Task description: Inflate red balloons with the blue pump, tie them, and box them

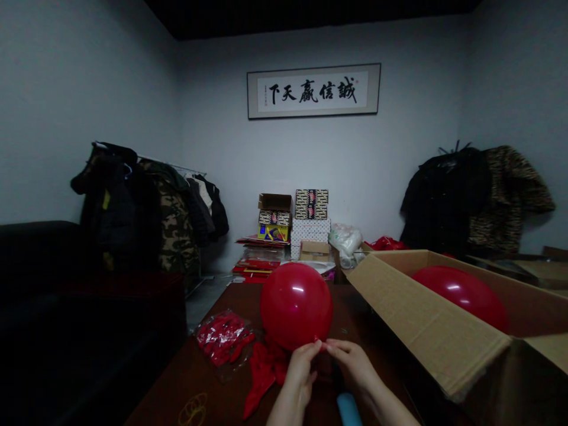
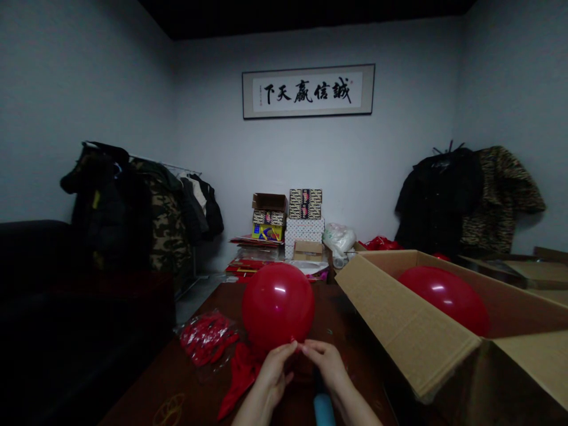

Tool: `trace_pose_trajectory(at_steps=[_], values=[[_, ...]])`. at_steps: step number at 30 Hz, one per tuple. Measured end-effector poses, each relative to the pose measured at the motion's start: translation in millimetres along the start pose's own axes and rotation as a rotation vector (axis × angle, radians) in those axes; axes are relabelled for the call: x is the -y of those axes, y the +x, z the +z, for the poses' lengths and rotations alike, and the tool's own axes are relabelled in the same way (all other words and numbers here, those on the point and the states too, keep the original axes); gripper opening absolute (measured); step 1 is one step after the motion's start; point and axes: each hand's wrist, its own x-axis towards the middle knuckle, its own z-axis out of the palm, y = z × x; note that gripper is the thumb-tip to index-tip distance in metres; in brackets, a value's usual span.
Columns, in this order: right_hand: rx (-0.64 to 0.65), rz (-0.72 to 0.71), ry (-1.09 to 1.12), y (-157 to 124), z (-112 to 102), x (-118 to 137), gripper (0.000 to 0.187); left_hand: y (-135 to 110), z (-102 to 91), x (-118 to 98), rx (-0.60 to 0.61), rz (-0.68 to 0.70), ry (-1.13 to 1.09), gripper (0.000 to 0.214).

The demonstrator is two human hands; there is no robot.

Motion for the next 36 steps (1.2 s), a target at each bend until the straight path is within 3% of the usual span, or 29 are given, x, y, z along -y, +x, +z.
trace_pose_trajectory(at_steps=[6, 11, 13, 17, 19, 23, 25, 29, 33, 36], values=[[-0.032, 0.081, 0.287, -13.6, -3.9, 7.7, 0.037, 8.8, -4.1, 3.6, -0.06, 0.023, -0.07, 0.026], [0.052, 0.007, 0.444, -20.0, -10.7, 29.9, 0.03, 9.5, -4.7, 2.2, -0.093, 0.004, -0.113, 0.024], [0.017, -0.134, 0.256, -17.5, -10.4, 39.0, 0.033, 6.6, -1.7, 0.1, -0.083, -0.005, -0.124, 0.024], [-0.235, -0.59, -0.538, -10.5, -3.3, 55.4, 0.029, 0.2, 5.9, -2.7, -0.022, -0.076, -0.191, 0.024], [-0.368, -0.759, -0.83, -7.7, 2.1, 63.3, 0.03, -2.8, 8.8, -3.2, -0.006, -0.121, -0.229, 0.024], [-0.459, -0.825, -1.053, -2.3, 10.5, 72.5, 0.028, -7.1, 10.6, -4.5, -0.02, -0.154, -0.269, 0.021], [-0.401, -0.796, -1.041, 0.3, 10.5, 72.2, 0.029, -8.1, 9.1, -6.0, -0.055, -0.147, -0.264, 0.018], [-0.102, -0.789, -1.031, 3.2, 1.7, 73.5, 0.037, -9.3, -0.2, -14.7, -0.042, -0.015, -0.11, 0.019], [0.159, -0.79, -1.123, 3.8, -3.5, 89.2, 0.055, -6.8, -12.5, -34.3, 0.113, 0.233, 0.247, 0.03], [0.233, -0.827, -1.185, 4.3, 5.3, 102.4, 0.067, -4.7, -18.1, -50.7, 0.016, 0.355, 0.612, 0.028]])
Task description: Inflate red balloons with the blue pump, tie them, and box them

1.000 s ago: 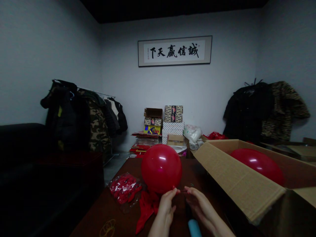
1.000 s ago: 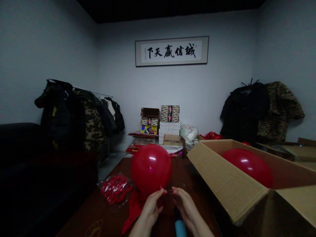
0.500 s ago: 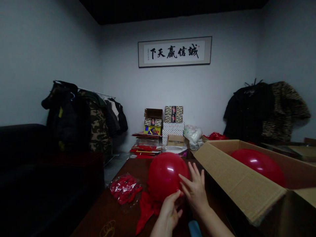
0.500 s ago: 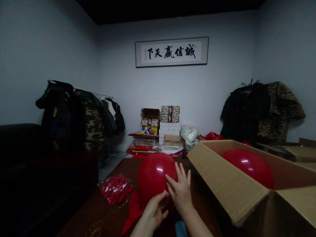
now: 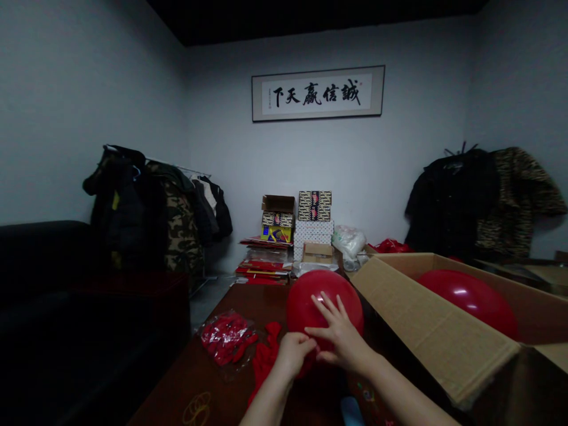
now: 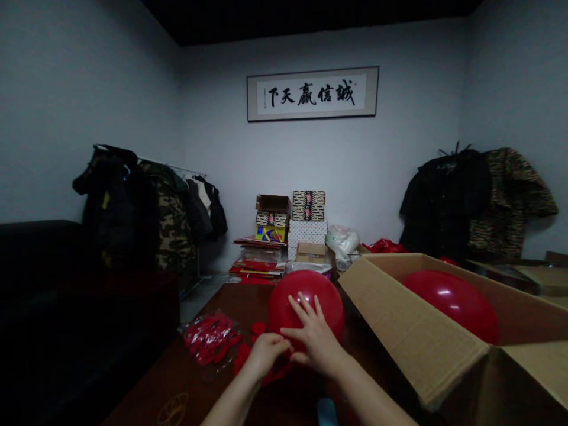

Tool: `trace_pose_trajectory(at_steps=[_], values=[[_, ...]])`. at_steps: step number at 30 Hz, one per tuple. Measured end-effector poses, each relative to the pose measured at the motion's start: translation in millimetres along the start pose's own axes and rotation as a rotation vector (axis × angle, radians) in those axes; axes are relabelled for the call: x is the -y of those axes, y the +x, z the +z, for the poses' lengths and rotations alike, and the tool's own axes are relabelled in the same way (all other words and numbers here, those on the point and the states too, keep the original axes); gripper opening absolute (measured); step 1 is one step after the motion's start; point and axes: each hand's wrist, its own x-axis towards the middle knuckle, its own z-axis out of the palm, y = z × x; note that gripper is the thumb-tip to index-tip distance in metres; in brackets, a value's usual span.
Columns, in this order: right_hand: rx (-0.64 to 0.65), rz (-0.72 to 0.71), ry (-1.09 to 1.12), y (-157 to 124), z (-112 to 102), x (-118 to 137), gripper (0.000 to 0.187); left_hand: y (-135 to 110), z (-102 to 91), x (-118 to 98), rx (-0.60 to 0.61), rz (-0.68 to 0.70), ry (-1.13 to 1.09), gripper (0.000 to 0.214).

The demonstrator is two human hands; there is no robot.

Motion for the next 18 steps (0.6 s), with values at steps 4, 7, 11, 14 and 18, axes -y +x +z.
trace_pose_trajectory(at_steps=[4, 7, 11, 14, 18], values=[[-0.08, -0.061, -0.068, 17.2, 1.3, 11.2, 0.062, -7.5, -15.2, -20.7, -0.089, 0.086, 0.343, 0.022], [-0.193, -0.112, -0.097, 29.9, 4.7, 12.2, 0.043, -24.9, -24.3, -43.2, -0.354, 0.312, 0.695, 0.02], [-0.35, -0.19, -0.124, 47.6, 4.2, 12.1, 0.022, -43.8, -29.8, -67.4, -0.535, 0.531, 0.908, 0.018], [-0.45, -0.186, -0.134, 57.4, -0.6, 17.6, 0.011, -49.8, -31.1, -76.3, -0.598, 0.641, 1.004, 0.019], [-0.529, -0.172, -0.137, 62.3, -10.1, 24.5, 0.01, -52.5, -37.1, -80.2, -0.657, 0.729, 0.998, 0.017]])
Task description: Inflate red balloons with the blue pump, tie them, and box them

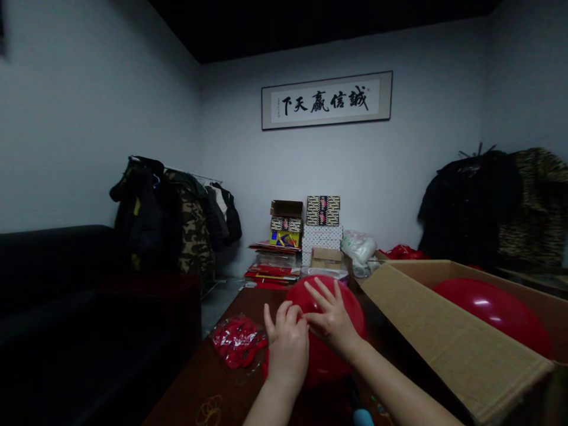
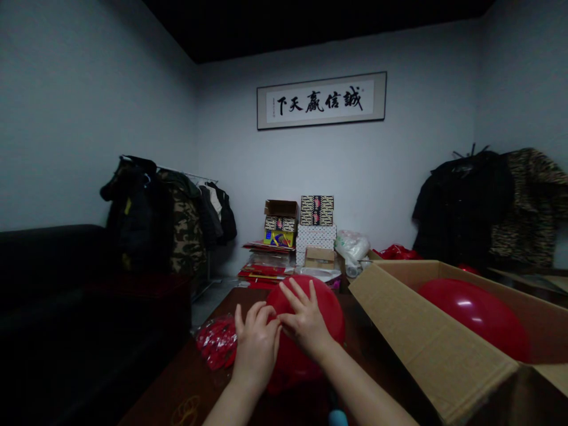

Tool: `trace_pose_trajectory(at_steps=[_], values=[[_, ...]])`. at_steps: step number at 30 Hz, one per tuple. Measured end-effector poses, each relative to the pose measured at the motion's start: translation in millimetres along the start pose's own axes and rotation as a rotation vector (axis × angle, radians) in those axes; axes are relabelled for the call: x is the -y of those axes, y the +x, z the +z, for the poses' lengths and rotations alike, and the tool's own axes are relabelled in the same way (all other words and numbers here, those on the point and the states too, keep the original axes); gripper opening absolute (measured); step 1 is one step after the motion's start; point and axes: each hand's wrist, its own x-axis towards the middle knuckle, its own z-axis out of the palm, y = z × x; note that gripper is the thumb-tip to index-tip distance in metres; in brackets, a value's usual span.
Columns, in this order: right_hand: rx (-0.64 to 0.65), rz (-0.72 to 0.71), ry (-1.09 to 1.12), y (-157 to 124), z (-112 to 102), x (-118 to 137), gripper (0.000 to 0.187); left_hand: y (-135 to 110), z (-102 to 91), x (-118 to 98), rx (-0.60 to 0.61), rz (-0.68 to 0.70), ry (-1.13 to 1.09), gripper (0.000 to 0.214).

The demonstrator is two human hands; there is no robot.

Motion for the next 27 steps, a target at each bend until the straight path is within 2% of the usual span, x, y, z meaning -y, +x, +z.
trace_pose_trajectory(at_steps=[4, 7, 11, 14, 22, 27], values=[[-0.05, -0.009, 0.017, 3.3, -6.1, -0.6, 0.011, 0.8, -3.8, 8.0, -0.107, 0.003, -0.031, 0.013], [-0.053, 0.034, 0.04, 3.8, -9.5, 0.0, 0.014, 0.7, -6.0, 10.0, -0.149, 0.014, -0.032, 0.013], [-0.007, 0.049, 0.047, 5.4, -13.8, 1.8, 0.012, 0.9, -12.4, 9.2, -0.124, 0.021, -0.048, 0.011], [0.056, 0.07, 0.054, 6.8, -15.9, 0.8, 0.011, 2.8, -17.9, 14.4, -0.111, 0.061, -0.086, 0.018], [0.204, 0.097, 0.15, 12.8, -23.6, -3.9, 0.009, 16.3, -12.4, 50.9, -0.142, 0.54, -0.075, 0.031], [0.292, 0.066, 0.179, 19.7, -27.5, -3.6, 0.015, 21.9, -9.7, 57.4, -0.06, 0.689, -0.061, 0.026]])
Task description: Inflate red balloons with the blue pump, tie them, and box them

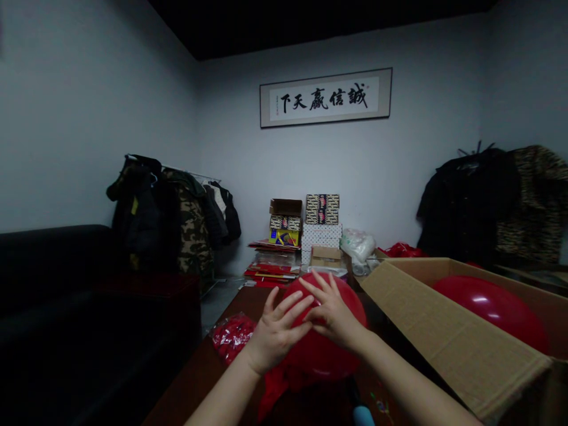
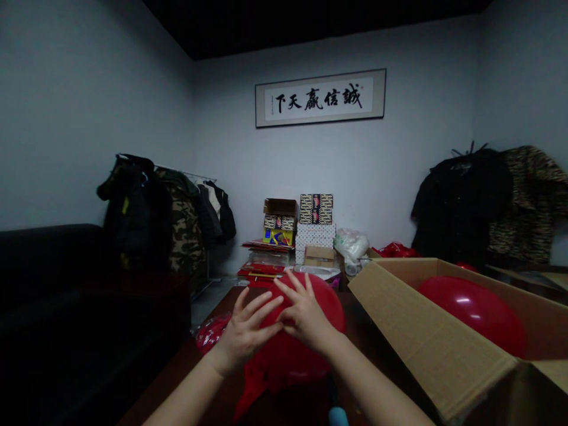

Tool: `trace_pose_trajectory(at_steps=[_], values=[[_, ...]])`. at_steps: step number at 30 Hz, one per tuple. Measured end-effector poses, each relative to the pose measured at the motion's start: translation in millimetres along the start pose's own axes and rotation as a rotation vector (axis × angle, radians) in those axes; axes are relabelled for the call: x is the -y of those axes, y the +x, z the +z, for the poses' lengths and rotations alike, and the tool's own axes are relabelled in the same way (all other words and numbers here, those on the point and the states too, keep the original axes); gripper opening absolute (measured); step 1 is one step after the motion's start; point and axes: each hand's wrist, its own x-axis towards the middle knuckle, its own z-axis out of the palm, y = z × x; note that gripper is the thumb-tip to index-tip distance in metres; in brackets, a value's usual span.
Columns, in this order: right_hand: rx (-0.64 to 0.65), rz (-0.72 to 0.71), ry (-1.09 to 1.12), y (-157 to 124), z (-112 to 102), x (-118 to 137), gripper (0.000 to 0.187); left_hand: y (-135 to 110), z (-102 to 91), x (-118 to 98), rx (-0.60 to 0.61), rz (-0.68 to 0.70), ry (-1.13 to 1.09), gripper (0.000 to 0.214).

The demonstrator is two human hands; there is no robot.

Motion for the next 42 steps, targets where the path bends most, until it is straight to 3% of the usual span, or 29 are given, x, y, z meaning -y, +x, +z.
trace_pose_trajectory(at_steps=[7, 15, 17, 22, 26, 31, 38, 42], values=[[0.045, -0.017, 0.031, 1.2, 7.7, -5.6, 0.008, 3.9, 1.1, -1.3, 0.098, 0.014, -0.035, 0.026], [0.04, 0.042, 0.095, -0.6, -4.4, -3.0, 0.008, 4.7, -6.1, -0.4, 0.159, -0.03, -0.078, 0.022], [0.026, 0.043, 0.113, -1.1, -3.7, -3.0, 0.007, 7.2, -11.6, -4.5, 0.194, -0.074, -0.151, 0.019], [-0.063, 0.126, 0.23, -3.3, -1.4, -8.5, 0.011, 13.9, -26.7, -17.5, 0.248, -0.346, -0.325, 0.009], [-0.071, 0.102, 0.255, -6.1, -2.1, -8.8, 0.012, 15.0, -26.3, -18.8, 0.27, -0.354, -0.295, 0.008], [-0.091, 0.083, 0.265, -11.4, 3.4, -6.5, 0.01, 12.8, -15.0, -13.6, 0.179, -0.389, -0.264, 0.008], [-0.092, 0.129, 0.294, -21.0, 25.2, 1.9, 0.015, -0.1, 21.4, -26.7, -0.189, -0.863, -0.71, 0.017], [-0.087, 0.183, 0.292, -35.1, 42.8, 1.7, 0.017, -6.4, 37.9, -39.5, -0.237, -0.984, -0.816, 0.02]])
